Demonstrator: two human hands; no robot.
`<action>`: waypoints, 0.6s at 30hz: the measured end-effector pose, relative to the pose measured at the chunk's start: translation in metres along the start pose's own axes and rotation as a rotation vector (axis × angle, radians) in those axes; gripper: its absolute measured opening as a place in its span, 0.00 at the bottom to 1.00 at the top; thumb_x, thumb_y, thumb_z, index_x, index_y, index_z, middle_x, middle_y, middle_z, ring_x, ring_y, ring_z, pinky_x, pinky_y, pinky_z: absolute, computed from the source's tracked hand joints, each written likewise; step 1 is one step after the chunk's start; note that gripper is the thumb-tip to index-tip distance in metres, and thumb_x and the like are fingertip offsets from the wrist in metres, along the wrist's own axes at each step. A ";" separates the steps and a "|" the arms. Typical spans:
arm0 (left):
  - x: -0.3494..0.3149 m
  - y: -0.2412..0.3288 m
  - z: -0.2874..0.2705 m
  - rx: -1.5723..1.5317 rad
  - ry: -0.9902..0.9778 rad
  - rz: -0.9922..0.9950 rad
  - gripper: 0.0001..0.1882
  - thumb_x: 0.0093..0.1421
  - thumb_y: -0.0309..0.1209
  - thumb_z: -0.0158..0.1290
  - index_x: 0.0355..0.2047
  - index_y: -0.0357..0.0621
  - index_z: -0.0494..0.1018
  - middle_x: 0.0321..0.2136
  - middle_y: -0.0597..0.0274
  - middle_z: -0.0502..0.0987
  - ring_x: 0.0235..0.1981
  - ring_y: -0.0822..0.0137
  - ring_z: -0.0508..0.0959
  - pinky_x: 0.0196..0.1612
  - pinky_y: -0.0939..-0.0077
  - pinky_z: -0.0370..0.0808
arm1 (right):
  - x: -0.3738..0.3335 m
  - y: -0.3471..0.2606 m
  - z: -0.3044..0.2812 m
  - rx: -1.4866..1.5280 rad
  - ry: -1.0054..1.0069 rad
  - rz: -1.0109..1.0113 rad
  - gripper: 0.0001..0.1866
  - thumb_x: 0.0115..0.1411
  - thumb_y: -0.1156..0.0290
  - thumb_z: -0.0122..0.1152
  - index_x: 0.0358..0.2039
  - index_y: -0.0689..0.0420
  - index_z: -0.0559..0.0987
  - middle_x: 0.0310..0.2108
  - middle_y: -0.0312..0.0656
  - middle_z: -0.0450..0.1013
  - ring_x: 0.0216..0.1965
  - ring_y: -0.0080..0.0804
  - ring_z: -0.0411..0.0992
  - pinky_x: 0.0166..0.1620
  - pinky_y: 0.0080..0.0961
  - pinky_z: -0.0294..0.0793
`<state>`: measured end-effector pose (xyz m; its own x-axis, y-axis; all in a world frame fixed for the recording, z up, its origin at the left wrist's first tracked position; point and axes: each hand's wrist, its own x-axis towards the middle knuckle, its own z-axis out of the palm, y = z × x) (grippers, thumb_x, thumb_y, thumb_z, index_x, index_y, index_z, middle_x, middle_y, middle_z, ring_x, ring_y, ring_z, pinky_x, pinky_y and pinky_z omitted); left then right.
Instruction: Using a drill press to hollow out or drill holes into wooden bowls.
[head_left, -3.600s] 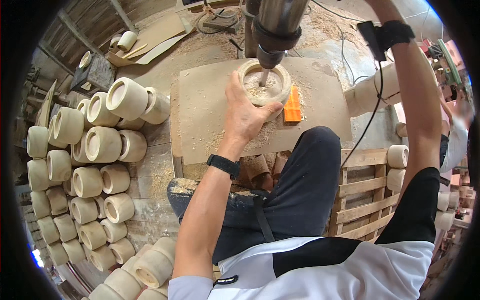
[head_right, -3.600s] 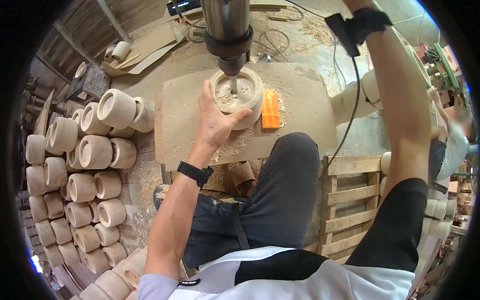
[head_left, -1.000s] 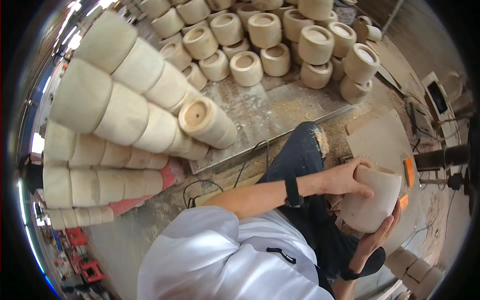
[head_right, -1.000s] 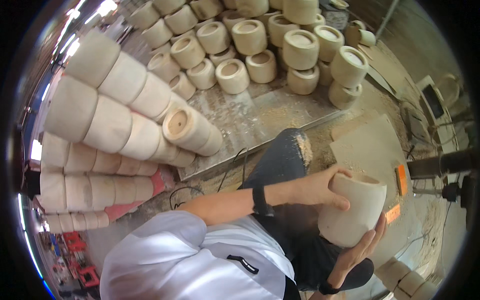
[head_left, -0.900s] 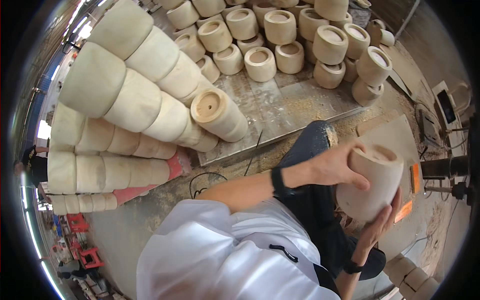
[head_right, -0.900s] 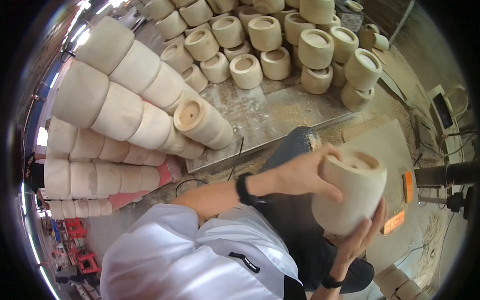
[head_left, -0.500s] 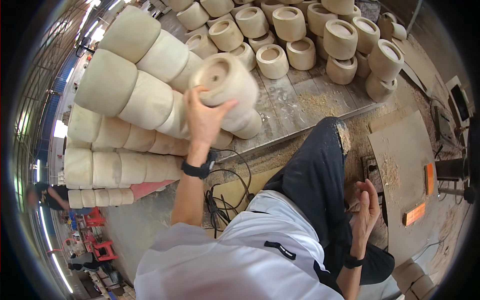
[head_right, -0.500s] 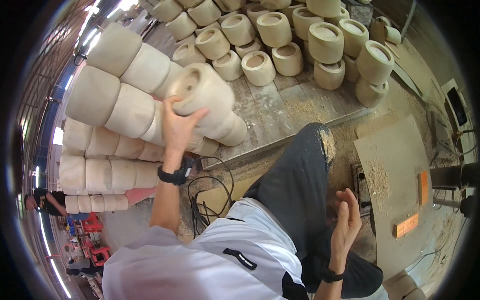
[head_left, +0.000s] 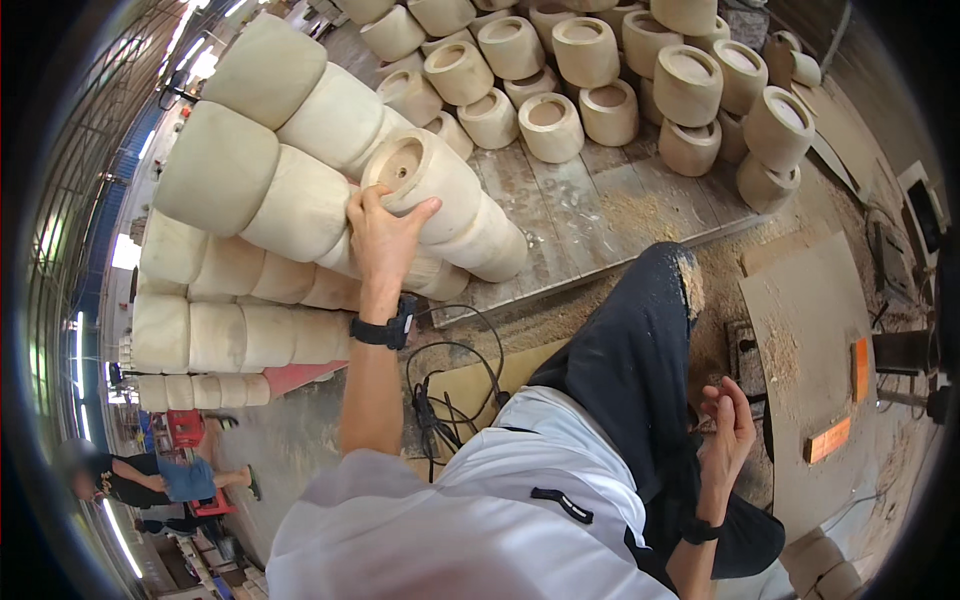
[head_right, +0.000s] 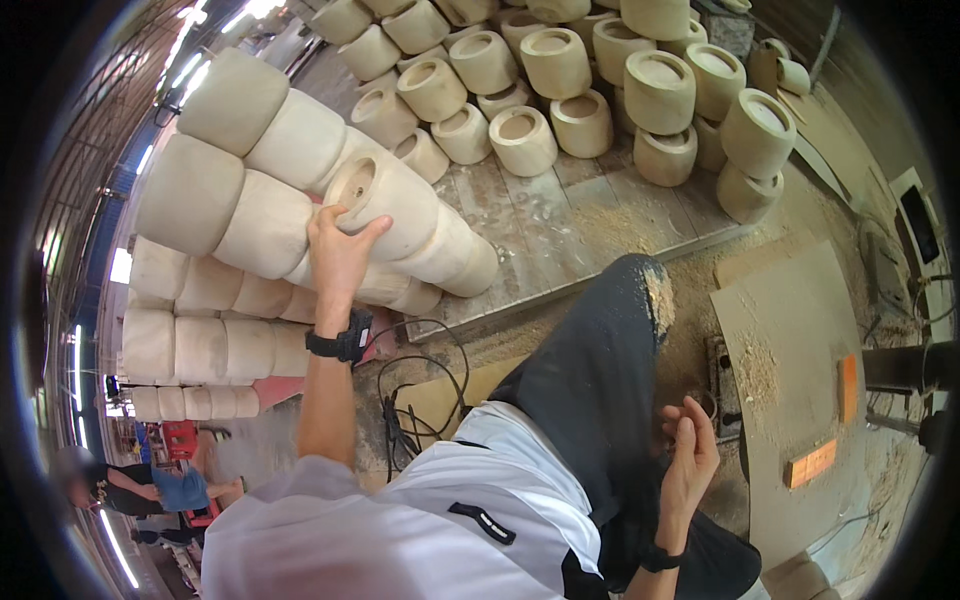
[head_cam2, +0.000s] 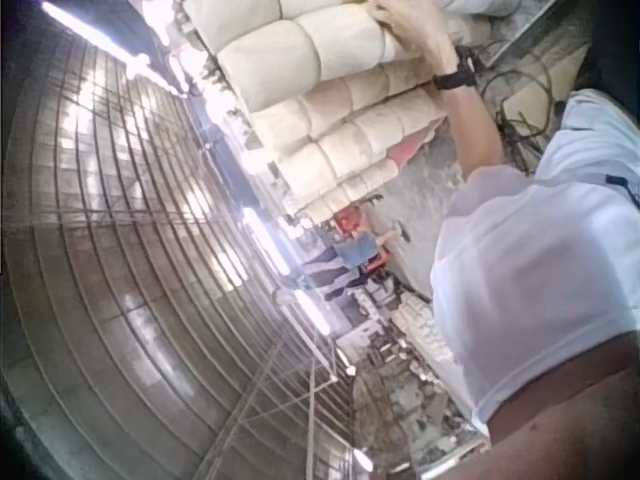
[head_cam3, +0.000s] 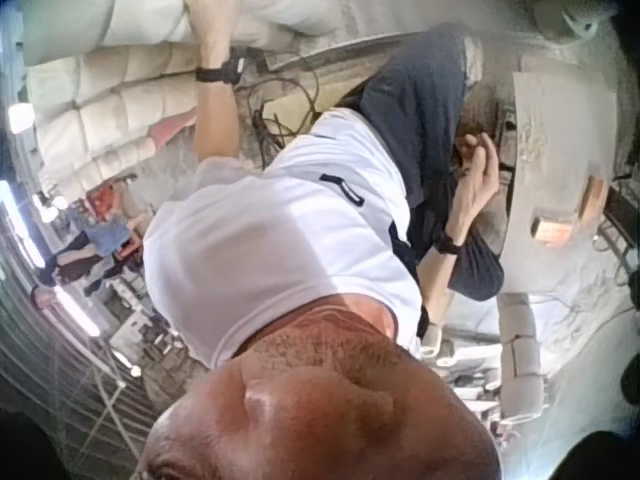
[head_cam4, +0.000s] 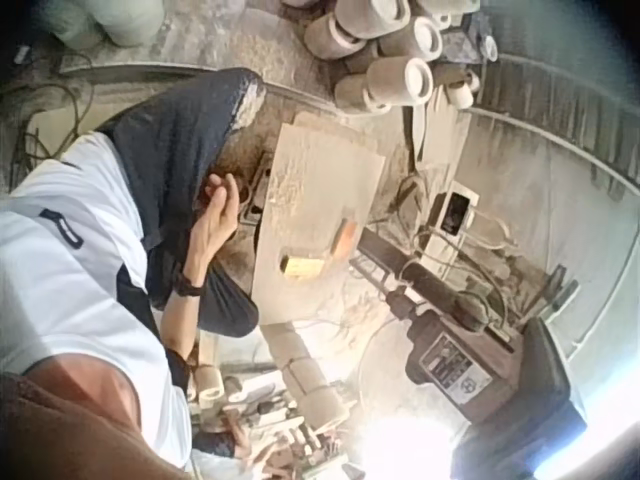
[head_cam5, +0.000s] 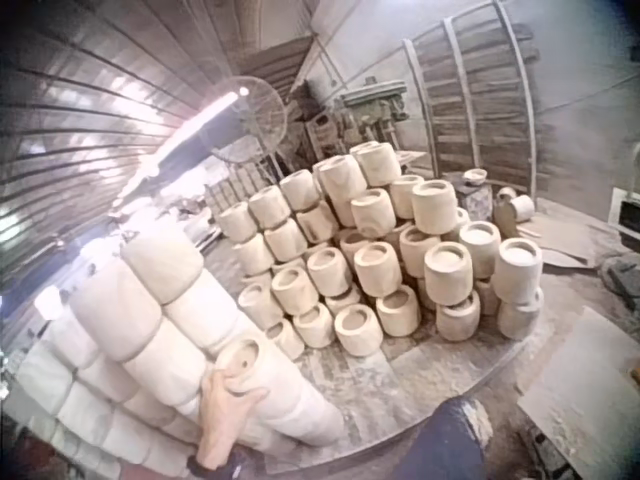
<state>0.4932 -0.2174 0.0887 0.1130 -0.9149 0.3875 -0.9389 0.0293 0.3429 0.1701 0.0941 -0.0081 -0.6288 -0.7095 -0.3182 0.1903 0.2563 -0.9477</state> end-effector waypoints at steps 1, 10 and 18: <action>0.000 0.004 0.000 0.014 -0.005 0.018 0.37 0.44 0.45 0.70 0.47 0.32 0.69 0.49 0.40 0.68 0.52 0.46 0.70 0.54 0.60 0.69 | -0.001 -0.003 0.000 0.007 0.003 -0.011 0.16 0.69 0.69 0.50 0.53 0.61 0.75 0.40 0.37 0.78 0.38 0.20 0.71 0.41 0.17 0.71; 0.005 0.085 -0.022 -0.119 -0.012 0.403 0.32 0.49 0.37 0.67 0.50 0.38 0.68 0.55 0.40 0.66 0.53 0.42 0.70 0.56 0.58 0.68 | -0.001 0.002 -0.006 0.034 -0.015 0.041 0.15 0.68 0.72 0.49 0.52 0.65 0.74 0.38 0.39 0.78 0.36 0.20 0.72 0.39 0.16 0.71; 0.048 0.282 0.191 -0.546 -0.422 0.601 0.45 0.49 0.48 0.64 0.62 0.40 0.60 0.60 0.38 0.60 0.59 0.42 0.66 0.59 0.56 0.66 | -0.018 -0.005 -0.019 0.033 0.113 0.061 0.14 0.68 0.74 0.49 0.50 0.67 0.74 0.36 0.40 0.78 0.35 0.21 0.72 0.41 0.18 0.72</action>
<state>0.1720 -0.3296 0.0406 -0.5737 -0.7524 0.3237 -0.5049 0.6360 0.5836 0.1663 0.1186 0.0028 -0.6959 -0.6140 -0.3725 0.2544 0.2742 -0.9274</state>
